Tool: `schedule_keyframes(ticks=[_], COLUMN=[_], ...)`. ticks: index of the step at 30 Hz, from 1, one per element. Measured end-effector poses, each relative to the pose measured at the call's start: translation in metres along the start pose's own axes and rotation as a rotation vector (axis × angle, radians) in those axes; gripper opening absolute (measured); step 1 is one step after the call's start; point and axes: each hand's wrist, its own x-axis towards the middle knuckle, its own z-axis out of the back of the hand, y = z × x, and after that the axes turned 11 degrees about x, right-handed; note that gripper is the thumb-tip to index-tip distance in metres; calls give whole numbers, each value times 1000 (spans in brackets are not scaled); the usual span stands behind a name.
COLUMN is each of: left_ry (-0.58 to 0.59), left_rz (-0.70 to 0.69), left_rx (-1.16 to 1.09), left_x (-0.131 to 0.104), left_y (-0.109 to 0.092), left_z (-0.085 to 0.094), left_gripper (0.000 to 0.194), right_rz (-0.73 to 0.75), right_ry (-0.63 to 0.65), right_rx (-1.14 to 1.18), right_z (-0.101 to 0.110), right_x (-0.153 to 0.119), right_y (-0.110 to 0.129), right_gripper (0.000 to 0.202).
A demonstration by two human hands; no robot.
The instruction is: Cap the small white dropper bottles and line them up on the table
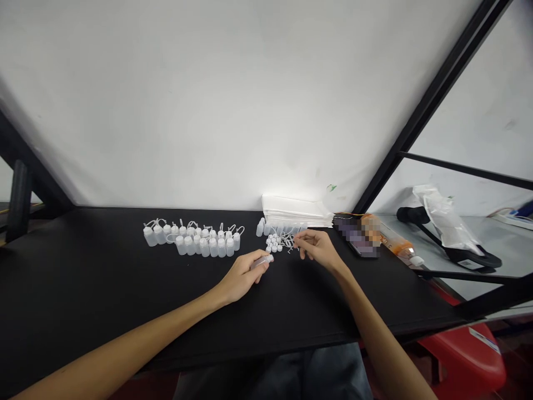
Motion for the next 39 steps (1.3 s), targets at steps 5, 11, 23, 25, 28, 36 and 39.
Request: schedule_keyframes(ticks=[5,11,23,25,28,36,39], left_ry=[-23,-37,-37,-39,-35,-38,-36], left_rz=[56,102,120,120,120,117,122], left_rx=[-25,-81,-51,-33,-26,-22,-19], left_x=[1,3,2,2,2,3,2], left_y=[3,6,5,6,7,6,5], left_z=[-1,-1,-2,-2,-2,-2,-2], left_gripper=[35,41,46,46,47,47,46], right_rz=[12,14,13,23,31,65,67], right_ry=[99,202,192,182,177,155,148], right_rx=[84,114,94,87,74,18,-11], right_z=[-27,-40,-41,-42,-42,-43,-43], right_x=[-3,-5,-7,-7,-7,-9,-9], right_y=[0,1,4,4,6,8,9], right_gripper=[32,28,30,32,32,28,28])
